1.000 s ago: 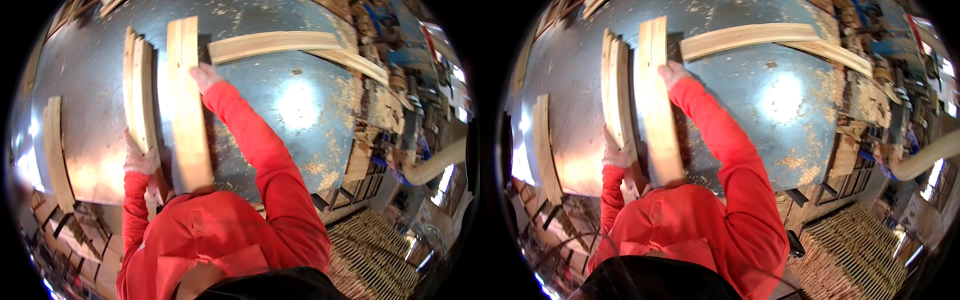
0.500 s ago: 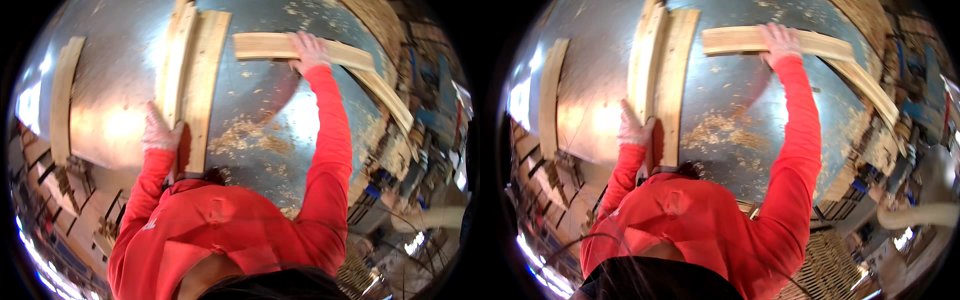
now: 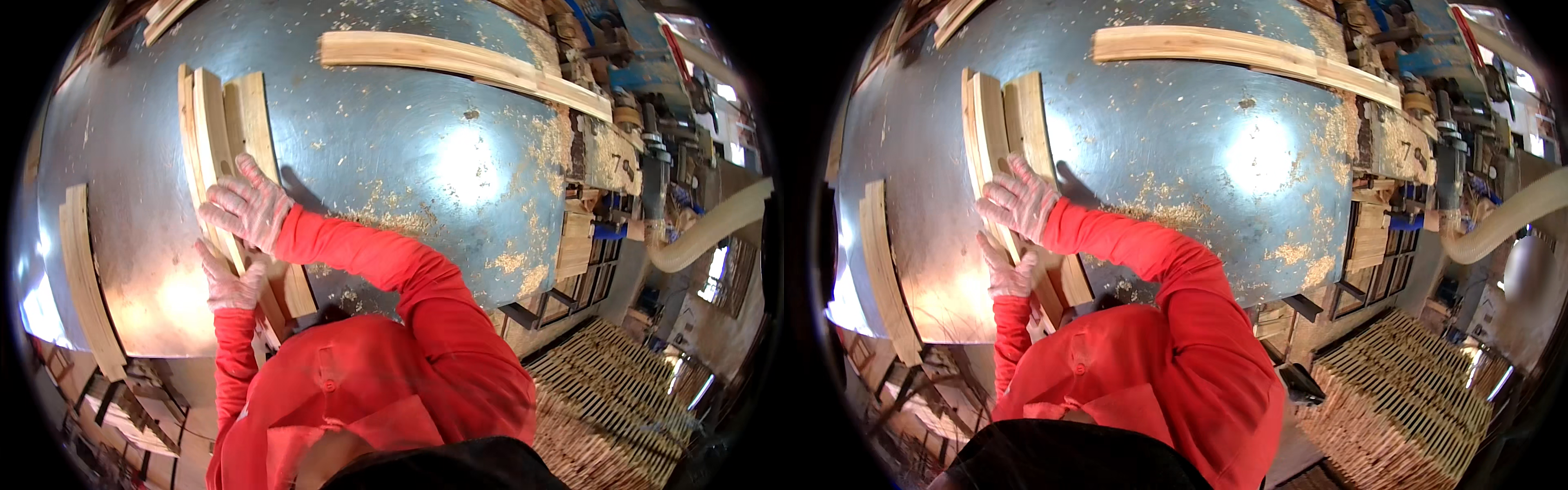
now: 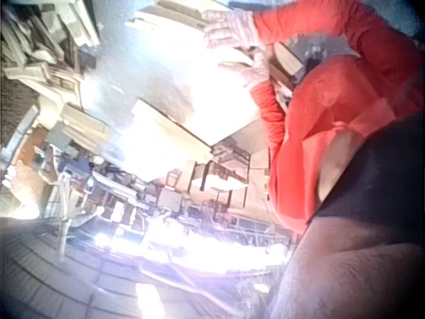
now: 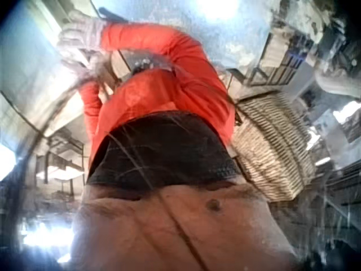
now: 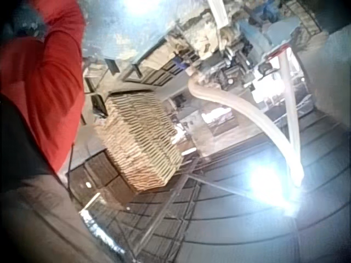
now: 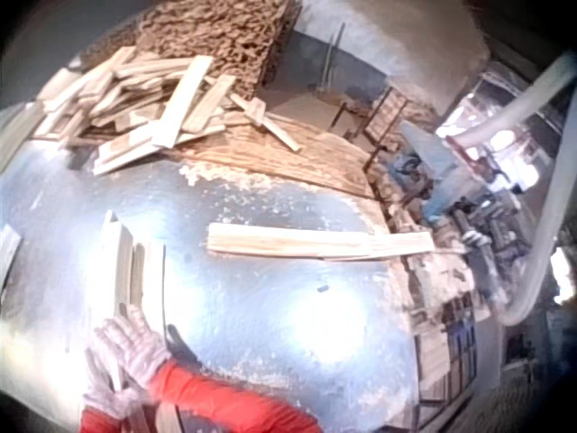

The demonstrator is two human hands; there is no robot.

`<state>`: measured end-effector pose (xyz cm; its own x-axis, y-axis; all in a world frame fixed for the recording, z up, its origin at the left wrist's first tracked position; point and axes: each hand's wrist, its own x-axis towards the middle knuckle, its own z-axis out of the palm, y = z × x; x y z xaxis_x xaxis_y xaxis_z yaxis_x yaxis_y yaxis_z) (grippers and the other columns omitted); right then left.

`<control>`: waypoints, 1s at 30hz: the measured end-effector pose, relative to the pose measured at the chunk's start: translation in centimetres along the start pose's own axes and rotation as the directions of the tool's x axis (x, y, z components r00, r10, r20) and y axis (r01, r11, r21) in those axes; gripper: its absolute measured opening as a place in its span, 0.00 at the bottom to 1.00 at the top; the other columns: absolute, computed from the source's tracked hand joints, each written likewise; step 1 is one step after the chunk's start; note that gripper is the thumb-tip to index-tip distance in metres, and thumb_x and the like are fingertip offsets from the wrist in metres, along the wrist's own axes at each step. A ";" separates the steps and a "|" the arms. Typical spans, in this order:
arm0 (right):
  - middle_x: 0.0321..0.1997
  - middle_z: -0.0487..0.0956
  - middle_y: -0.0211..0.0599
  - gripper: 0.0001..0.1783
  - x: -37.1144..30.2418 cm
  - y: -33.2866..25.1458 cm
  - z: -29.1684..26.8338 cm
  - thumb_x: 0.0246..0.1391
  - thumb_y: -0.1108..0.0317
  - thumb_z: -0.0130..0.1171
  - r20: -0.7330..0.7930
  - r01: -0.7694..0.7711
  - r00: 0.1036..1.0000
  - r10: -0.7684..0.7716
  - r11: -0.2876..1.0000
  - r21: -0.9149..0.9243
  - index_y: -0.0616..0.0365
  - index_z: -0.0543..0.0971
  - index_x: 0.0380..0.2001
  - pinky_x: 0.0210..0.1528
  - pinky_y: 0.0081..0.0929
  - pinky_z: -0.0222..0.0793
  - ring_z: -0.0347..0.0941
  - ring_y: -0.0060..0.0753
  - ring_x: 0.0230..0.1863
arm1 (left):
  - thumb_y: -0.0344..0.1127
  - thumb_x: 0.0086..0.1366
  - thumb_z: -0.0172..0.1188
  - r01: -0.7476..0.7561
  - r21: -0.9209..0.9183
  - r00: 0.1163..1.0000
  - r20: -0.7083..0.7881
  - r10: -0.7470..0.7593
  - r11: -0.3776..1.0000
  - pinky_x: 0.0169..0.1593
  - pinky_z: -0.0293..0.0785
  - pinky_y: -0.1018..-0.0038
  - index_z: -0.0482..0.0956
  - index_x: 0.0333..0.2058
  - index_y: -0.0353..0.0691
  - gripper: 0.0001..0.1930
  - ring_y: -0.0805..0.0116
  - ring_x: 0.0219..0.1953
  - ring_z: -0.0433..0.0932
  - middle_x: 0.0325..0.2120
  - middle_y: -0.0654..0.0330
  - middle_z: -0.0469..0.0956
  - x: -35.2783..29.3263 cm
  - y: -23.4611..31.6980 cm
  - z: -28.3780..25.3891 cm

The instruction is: The person sorts and stacks wooden planks on a metal workbench. They pick up individual planks from a scattered pile, inspect them, and place them into a neat stack on the left side of the table.

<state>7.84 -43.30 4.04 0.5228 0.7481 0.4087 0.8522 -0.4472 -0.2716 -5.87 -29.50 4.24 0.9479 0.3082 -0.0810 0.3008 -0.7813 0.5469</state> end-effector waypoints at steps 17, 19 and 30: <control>0.37 0.82 0.41 0.16 -1.0 22.6 -11.1 0.44 0.55 0.62 0.566 -0.735 0.437 0.699 0.640 -0.224 0.47 0.84 0.36 0.42 0.45 0.73 0.78 0.45 0.39 | 0.47 0.53 0.69 0.323 0.153 0.932 0.122 -0.342 0.934 0.68 0.50 0.64 0.35 0.69 0.46 0.57 0.51 0.70 0.48 0.68 0.49 0.48 0.6 -0.3 0.2; 0.34 0.82 0.44 0.16 -1.9 15.8 -10.1 0.43 0.54 0.61 0.531 -0.840 0.511 0.676 0.522 0.144 0.49 0.84 0.34 0.39 0.42 0.73 0.78 0.47 0.36 | 0.52 0.53 0.68 0.260 0.154 0.954 0.109 -0.278 0.953 0.66 0.55 0.63 0.35 0.69 0.45 0.57 0.52 0.67 0.54 0.68 0.48 0.49 0.1 -0.5 0.2; 0.49 0.78 0.50 0.35 -5.8 2.2 -9.4 0.53 0.39 0.50 0.230 -0.791 0.578 0.783 0.470 0.391 0.59 0.76 0.49 0.50 0.41 0.71 0.75 0.45 0.52 | 0.57 0.47 0.69 0.223 0.446 0.955 0.077 -0.286 0.867 0.68 0.53 0.58 0.35 0.69 0.45 0.61 0.48 0.70 0.46 0.68 0.45 0.41 1.7 3.1 -0.6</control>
<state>6.90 -53.22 9.30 0.9648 0.1951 -0.1762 -0.0213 -0.6101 -0.7921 -3.42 -31.10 6.36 0.8275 0.4760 -0.2977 0.5194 -0.8504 0.0840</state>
